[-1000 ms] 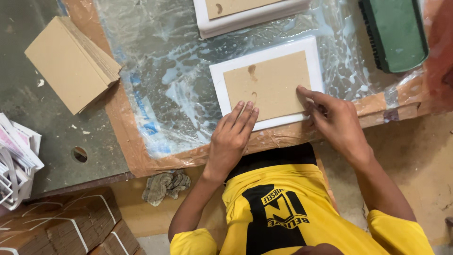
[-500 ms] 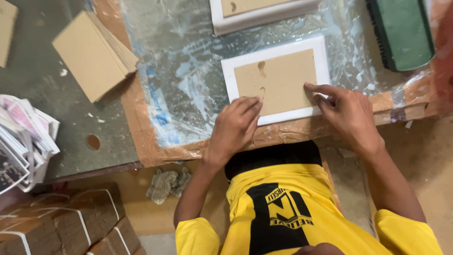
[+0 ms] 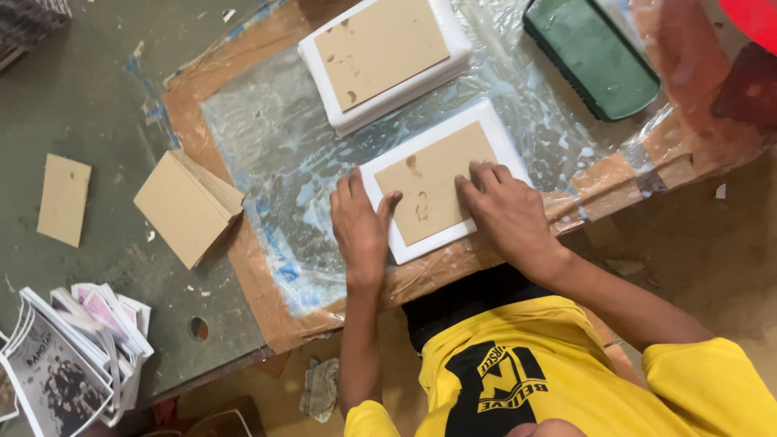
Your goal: The person places cardboard covers and sheets onto a white block and uses a roller to flatten the components into notebooks.
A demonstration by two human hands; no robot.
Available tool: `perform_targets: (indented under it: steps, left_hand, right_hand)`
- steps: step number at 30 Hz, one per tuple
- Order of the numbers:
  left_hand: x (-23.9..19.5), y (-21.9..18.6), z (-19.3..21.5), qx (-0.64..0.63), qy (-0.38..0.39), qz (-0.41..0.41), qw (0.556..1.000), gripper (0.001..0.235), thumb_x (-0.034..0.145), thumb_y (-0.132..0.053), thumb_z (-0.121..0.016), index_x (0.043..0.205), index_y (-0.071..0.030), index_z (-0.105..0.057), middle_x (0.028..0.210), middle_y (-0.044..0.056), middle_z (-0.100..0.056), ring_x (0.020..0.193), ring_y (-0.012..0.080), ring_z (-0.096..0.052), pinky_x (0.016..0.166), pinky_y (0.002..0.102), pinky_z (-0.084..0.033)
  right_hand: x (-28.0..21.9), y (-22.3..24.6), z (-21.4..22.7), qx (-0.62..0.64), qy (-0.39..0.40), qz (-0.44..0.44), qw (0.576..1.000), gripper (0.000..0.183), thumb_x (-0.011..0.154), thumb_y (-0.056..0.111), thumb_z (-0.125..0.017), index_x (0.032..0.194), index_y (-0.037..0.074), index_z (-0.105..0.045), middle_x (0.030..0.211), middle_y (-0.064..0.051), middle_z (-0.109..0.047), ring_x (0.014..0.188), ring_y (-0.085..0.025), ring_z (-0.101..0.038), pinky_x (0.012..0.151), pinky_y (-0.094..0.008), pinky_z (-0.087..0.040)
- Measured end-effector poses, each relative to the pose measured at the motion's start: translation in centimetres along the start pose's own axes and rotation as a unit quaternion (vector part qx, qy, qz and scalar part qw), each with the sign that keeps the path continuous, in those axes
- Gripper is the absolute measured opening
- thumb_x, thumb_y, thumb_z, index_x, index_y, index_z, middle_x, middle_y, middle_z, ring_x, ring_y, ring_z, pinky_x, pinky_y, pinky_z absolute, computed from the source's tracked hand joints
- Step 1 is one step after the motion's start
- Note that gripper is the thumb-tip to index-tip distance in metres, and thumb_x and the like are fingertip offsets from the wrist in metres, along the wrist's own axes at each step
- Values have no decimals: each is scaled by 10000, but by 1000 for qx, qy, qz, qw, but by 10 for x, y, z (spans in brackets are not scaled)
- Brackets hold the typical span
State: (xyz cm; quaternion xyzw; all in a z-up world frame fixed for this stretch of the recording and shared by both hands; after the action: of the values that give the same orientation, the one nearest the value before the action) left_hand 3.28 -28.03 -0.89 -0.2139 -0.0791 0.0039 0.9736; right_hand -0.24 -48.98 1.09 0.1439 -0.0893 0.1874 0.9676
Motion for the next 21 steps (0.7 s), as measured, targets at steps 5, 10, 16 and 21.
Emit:
perform_targets:
  steps: [5,10,16,21]
  left_hand:
    - [0,5,-1,-15,0,20,1000,716,710,-305,-905,1261,34,-600,1155,201,-634,1039,399,-592,901,469,-489]
    - [0,2,3,-14,-14,23,1000,691,712,-317,-898,1230,40,-611,1136,191,-637,1045,385,-598,904,465,-494]
    - [-8,10,-6,-56,-15,30,998,506,746,-299,-881,1061,23,-648,1069,166,-650,994,359,-605,865,462,-500]
    - [-4,23,-2,-112,-70,41,990,167,912,-129,-747,966,0,-657,974,166,-666,930,353,-631,846,469,-498]
  right_hand:
    - [-1,3,0,9,-2,-1,1000,359,833,92,-644,1189,62,-673,1190,-126,-640,1102,-302,-641,784,-369,-578]
    - [-1,3,-1,-8,-2,9,1000,387,831,88,-647,1216,65,-682,1221,-133,-644,1114,-302,-642,795,-360,-585]
    - [-3,-1,-5,-10,8,9,1000,371,856,100,-659,1225,74,-690,1240,-134,-647,1094,-303,-647,757,-366,-594]
    - [2,0,-3,3,10,9,1000,351,878,130,-668,1227,97,-683,1224,-112,-646,1088,-296,-648,734,-380,-601]
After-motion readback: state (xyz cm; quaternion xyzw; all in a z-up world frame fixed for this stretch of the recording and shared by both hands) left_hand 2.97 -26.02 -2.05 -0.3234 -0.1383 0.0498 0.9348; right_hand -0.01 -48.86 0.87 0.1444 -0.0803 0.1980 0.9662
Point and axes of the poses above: each hand's wrist, its own x-axis towards the middle knuckle, its own z-axis out of the back of the hand, y = z × x, the point moved 6 cm from there along x, towards the middle knuckle
